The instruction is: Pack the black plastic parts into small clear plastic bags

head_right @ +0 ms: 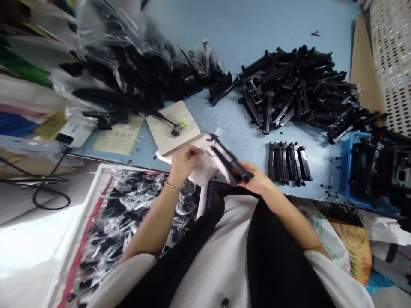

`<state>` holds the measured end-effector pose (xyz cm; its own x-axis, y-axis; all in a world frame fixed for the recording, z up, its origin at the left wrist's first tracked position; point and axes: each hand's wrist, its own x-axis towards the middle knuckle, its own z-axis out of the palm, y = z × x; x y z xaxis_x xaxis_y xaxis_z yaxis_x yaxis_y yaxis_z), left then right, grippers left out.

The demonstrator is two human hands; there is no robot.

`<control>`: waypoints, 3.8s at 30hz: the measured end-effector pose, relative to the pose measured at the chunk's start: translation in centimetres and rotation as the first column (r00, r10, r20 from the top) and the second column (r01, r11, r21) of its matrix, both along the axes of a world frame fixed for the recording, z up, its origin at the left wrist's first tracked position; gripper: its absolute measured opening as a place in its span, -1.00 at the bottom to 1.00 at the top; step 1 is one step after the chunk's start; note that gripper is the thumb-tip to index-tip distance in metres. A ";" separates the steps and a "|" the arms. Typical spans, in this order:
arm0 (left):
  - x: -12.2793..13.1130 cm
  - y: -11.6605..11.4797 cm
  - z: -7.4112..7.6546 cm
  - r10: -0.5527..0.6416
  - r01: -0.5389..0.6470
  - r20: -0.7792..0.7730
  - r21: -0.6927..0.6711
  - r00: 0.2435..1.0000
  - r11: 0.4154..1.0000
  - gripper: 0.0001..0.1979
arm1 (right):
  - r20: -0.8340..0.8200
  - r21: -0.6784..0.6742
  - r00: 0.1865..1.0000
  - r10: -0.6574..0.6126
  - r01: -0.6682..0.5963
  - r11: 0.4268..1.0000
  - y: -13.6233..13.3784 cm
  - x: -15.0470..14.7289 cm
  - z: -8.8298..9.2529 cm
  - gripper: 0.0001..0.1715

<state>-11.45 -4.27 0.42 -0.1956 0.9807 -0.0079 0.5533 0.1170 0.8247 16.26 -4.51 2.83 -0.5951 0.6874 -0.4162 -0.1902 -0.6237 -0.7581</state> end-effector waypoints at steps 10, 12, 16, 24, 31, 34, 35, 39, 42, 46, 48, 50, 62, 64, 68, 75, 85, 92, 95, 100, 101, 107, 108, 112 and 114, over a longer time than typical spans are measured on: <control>3.4 -4.8 4.6 -0.384 0.510 -0.387 0.306 0.838 0.804 -0.39 | -0.081 -0.308 0.994 -0.073 0.045 0.950 -1.5 -3.8 -2.6 -0.74; 5.5 -6.1 5.2 -0.480 0.577 -0.329 0.346 0.813 0.740 -0.31 | 0.010 -0.173 0.984 -0.177 0.176 0.969 -1.3 -3.5 -2.5 -0.68; 8.4 -6.4 5.1 -0.524 0.568 -0.219 0.334 0.823 0.753 -0.22 | 0.176 0.225 0.914 -0.365 0.324 0.919 -0.6 -2.6 -1.5 -0.50; 7.1 5.4 8.3 -0.307 0.450 -0.439 0.271 0.844 0.851 -0.64 | 0.206 0.577 0.919 -0.336 0.163 0.800 2.6 -0.6 4.0 -0.57; 0.9 23.9 13.1 -0.175 0.332 -0.653 0.124 0.736 0.935 -0.69 | 0.371 0.577 0.864 -0.341 0.073 0.813 1.6 3.6 4.3 -0.65; -0.3 27.5 12.6 -0.321 0.297 -0.696 -0.161 0.642 0.941 -0.71 | 0.505 0.630 0.743 -0.439 0.031 0.776 0.8 6.9 4.1 -0.64; -0.4 27.8 12.5 -0.355 0.287 -0.710 -0.220 0.609 0.932 -0.69 | 0.577 0.652 0.662 -0.478 -0.020 0.758 0.5 7.9 4.2 -0.64; 0.8 24.2 12.4 -0.325 0.294 -0.764 -0.184 0.557 0.938 -0.56 | 0.889 0.439 0.082 -0.451 -0.437 0.785 -0.6 9.4 4.8 -0.61; 2.6 15.6 11.4 -0.264 0.316 -0.778 -0.089 0.570 0.944 -0.77 | 0.905 0.180 -0.191 -0.380 -0.637 0.750 -1.4 8.5 4.8 -0.51; 4.8 1.9 7.1 -0.394 0.314 -0.671 -0.245 0.628 0.917 -0.70 | 0.912 0.102 -0.215 -0.350 -0.706 0.700 -1.9 8.0 4.4 -0.41; 5.0 -2.0 4.8 -0.332 0.263 -0.589 -0.202 0.737 0.943 -0.78 | 0.931 0.113 -0.180 -0.317 -0.686 0.719 -1.6 8.4 4.1 -0.44; 4.3 -3.2 3.1 -0.225 0.183 -0.438 -0.136 0.870 0.974 -0.84 | 0.954 0.192 -0.057 -0.295 -0.639 0.745 -0.9 8.8 3.6 -0.49; 0.4 0.1 2.9 0.157 -0.060 0.406 -0.243 0.900 0.968 -0.68 | -0.119 -0.131 0.986 0.120 -0.135 0.982 -2.1 -1.9 -1.1 -0.62; 0.5 -0.2 2.9 0.131 -0.048 0.419 -0.204 0.898 0.978 -0.70 | -0.126 -0.256 0.988 0.092 -0.122 0.959 -2.0 -3.0 -1.8 -0.66; 0.3 -0.7 3.1 0.096 -0.034 0.355 -0.176 0.930 0.984 -0.65 | -0.093 -0.310 0.996 -0.009 -0.020 0.951 -1.2 -2.5 -0.8 -0.75; 0.6 -0.8 3.1 0.093 0.003 0.455 -0.206 0.886 0.979 -0.64 | -0.192 -0.381 0.980 0.048 -0.120 0.917 -1.9 -2.2 -0.6 -0.79; -0.7 -0.9 2.3 -0.036 0.031 0.179 0.033 0.983 0.999 -0.85 | -0.238 -0.422 0.970 0.058 -0.157 0.893 -2.7 -2.6 -1.6 -0.86; 2.1 -4.0 5.4 -0.343 0.460 -0.409 0.231 0.845 0.857 -0.48 | -0.229 -0.414 0.973 0.027 -0.122 0.902 -2.6 -4.2 -3.6 -0.91; 5.2 -6.2 6.8 -0.533 0.635 -0.366 0.272 0.763 0.723 -0.34 | -0.145 -0.298 0.986 -0.076 0.029 0.954 -2.1 -3.8 -3.3 -0.83; 8.8 -5.3 7.2 -0.570 0.709 -0.434 0.309 0.698 0.634 -0.44 | 0.163 0.424 0.964 -0.211 0.124 0.897 0.5 -1.7 -0.1 -0.84; 9.1 -4.1 7.2 -0.552 0.723 -0.483 0.312 0.679 0.617 -0.50 | 0.180 0.514 0.958 -0.224 0.103 0.852 1.2 -1.3 0.8 -0.78; 6.3 10.6 11.5 -0.335 0.591 -0.600 0.297 0.727 0.750 -0.74 | 0.086 0.534 0.948 -0.306 0.215 0.818 2.9 2.1 4.5 -0.47; 5.1 13.8 12.5 -0.298 0.554 -0.598 0.303 0.744 0.775 -0.73 | 0.113 0.525 0.935 -0.336 0.231 0.819 2.7 3.0 4.6 -0.52; -0.2 24.9 14.2 -0.144 0.351 -0.637 0.211 0.757 0.912 -0.73 | 0.301 0.550 0.836 -0.459 0.241 0.800 1.1 7.6 4.2 -0.61; -2.1 28.1 13.6 -0.210 0.297 -0.652 0.024 0.729 0.955 -0.79 | 0.410 0.639 0.728 -0.549 0.200 0.743 0.5 10.3 4.2 -0.61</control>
